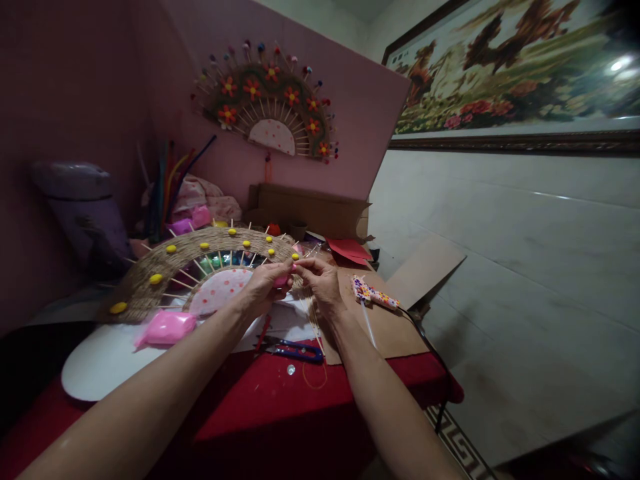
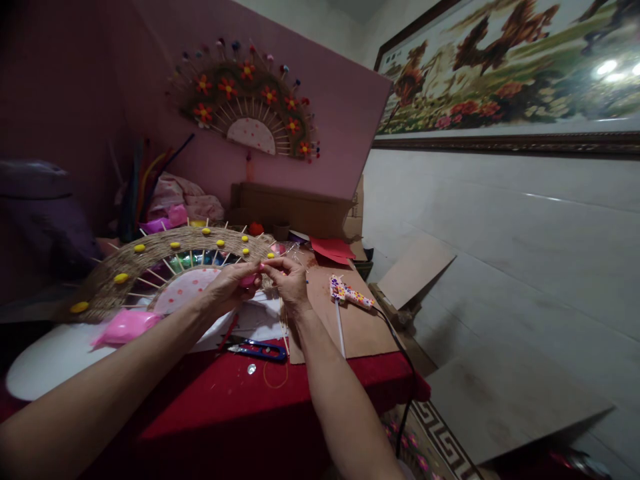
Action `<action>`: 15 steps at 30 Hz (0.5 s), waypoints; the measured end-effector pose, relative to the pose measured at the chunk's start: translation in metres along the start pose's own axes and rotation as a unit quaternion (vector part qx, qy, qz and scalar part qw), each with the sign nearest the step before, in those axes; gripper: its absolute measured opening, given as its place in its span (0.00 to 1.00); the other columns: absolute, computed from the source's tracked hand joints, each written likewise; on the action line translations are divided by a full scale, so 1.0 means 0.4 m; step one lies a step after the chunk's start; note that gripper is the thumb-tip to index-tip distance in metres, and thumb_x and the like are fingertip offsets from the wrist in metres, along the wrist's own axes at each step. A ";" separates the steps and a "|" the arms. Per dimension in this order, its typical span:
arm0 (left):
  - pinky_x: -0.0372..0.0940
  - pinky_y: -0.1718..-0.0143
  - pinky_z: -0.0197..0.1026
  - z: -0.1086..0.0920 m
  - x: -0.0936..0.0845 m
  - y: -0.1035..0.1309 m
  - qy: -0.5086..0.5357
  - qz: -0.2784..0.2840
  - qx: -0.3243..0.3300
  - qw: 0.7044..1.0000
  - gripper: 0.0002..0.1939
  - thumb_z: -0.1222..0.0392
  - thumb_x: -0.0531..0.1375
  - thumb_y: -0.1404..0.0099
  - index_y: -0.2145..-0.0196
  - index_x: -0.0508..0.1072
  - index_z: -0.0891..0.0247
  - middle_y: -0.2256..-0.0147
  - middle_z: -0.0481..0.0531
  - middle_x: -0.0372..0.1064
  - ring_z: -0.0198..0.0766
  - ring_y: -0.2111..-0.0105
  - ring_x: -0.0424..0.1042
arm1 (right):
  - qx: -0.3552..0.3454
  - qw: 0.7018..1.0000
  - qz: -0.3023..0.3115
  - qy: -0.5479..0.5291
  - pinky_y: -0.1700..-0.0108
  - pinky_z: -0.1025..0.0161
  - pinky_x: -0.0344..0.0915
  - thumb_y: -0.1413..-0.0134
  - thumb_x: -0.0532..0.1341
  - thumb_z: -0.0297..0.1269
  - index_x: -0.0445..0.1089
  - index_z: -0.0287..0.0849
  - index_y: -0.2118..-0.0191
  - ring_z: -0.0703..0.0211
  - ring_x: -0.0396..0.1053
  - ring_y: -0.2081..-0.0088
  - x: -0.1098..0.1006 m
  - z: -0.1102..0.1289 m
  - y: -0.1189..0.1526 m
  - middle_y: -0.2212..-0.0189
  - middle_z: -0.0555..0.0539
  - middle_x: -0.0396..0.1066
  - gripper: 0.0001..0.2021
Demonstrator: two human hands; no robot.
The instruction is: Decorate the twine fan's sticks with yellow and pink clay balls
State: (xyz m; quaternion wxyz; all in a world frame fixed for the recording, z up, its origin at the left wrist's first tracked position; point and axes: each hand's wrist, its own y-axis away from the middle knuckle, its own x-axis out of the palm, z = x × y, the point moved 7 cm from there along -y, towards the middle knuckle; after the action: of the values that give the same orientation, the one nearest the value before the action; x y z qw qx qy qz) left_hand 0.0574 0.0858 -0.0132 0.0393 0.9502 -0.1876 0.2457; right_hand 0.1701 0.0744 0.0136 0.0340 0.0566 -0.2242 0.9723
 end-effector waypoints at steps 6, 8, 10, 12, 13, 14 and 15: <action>0.43 0.86 0.27 -0.004 0.004 0.004 -0.004 -0.001 0.002 1.000 0.16 0.56 0.70 0.55 0.74 0.71 0.69 0.83 0.47 0.63 0.23 0.86 0.55 | -0.001 1.000 -0.002 -0.007 0.76 0.69 0.59 0.60 0.68 0.40 0.76 0.42 0.72 0.68 0.63 0.76 -0.001 0.004 0.000 0.75 0.52 0.72 0.08; 0.43 0.86 0.27 -0.003 0.003 0.003 -0.004 -0.001 0.002 1.000 0.16 0.55 0.70 0.54 0.73 0.71 0.69 0.82 0.48 0.64 0.24 0.85 0.56 | -0.012 1.000 -0.006 0.001 0.76 0.69 0.58 0.61 0.68 0.40 0.75 0.41 0.74 0.68 0.62 0.76 -0.002 0.008 -0.001 0.76 0.52 0.71 0.08; 0.43 0.86 0.27 -0.001 0.001 0.002 -0.004 -0.003 -0.002 1.000 0.16 0.54 0.69 0.53 0.72 0.72 0.69 0.82 0.48 0.64 0.24 0.85 0.57 | -0.016 1.000 -0.014 0.009 0.77 0.69 0.58 0.62 0.69 0.40 0.74 0.41 0.75 0.66 0.63 0.75 -0.005 0.007 -0.002 0.76 0.51 0.71 0.09; 0.44 0.86 0.27 0.001 -0.002 0.000 0.001 -0.006 -0.003 1.000 0.16 0.54 0.69 0.53 0.72 0.72 0.69 0.82 0.48 0.64 0.24 0.85 0.57 | -0.017 1.000 -0.018 0.020 0.76 0.69 0.59 0.61 0.68 0.41 0.75 0.41 0.74 0.65 0.64 0.75 -0.009 0.002 -0.004 0.76 0.50 0.72 0.09; 0.44 0.86 0.27 0.001 -0.003 0.000 0.004 -0.007 -0.002 1.000 0.16 0.55 0.69 0.53 0.73 0.72 0.69 0.82 0.48 0.64 0.24 0.85 0.56 | -0.017 0.999 -0.017 0.025 0.76 0.68 0.60 0.60 0.68 0.41 0.75 0.41 0.72 0.65 0.65 0.75 -0.010 -0.002 -0.005 0.75 0.50 0.73 0.09; 0.44 0.86 0.27 0.000 -0.003 0.000 0.007 -0.006 -0.002 1.000 0.15 0.55 0.69 0.53 0.72 0.72 0.70 0.82 0.48 0.63 0.24 0.85 0.56 | -0.021 0.999 -0.016 0.031 0.74 0.67 0.61 0.59 0.67 0.41 0.76 0.42 0.71 0.64 0.66 0.74 -0.012 -0.006 -0.007 0.74 0.50 0.73 0.09; 0.44 0.86 0.27 -0.002 -0.002 0.000 0.010 -0.006 0.000 1.000 0.15 0.56 0.69 0.53 0.72 0.72 0.70 0.82 0.47 0.63 0.24 0.85 0.56 | -0.028 0.999 -0.017 0.037 0.73 0.66 0.63 0.57 0.66 0.41 0.77 0.42 0.68 0.63 0.67 0.73 -0.015 -0.008 -0.008 0.72 0.49 0.74 0.10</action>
State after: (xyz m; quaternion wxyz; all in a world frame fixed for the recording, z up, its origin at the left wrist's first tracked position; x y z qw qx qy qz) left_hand 0.0564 0.0861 -0.0130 0.0426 0.9488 -0.1819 0.2546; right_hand 0.1760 0.0785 0.0115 0.0604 0.0232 -0.2486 0.9664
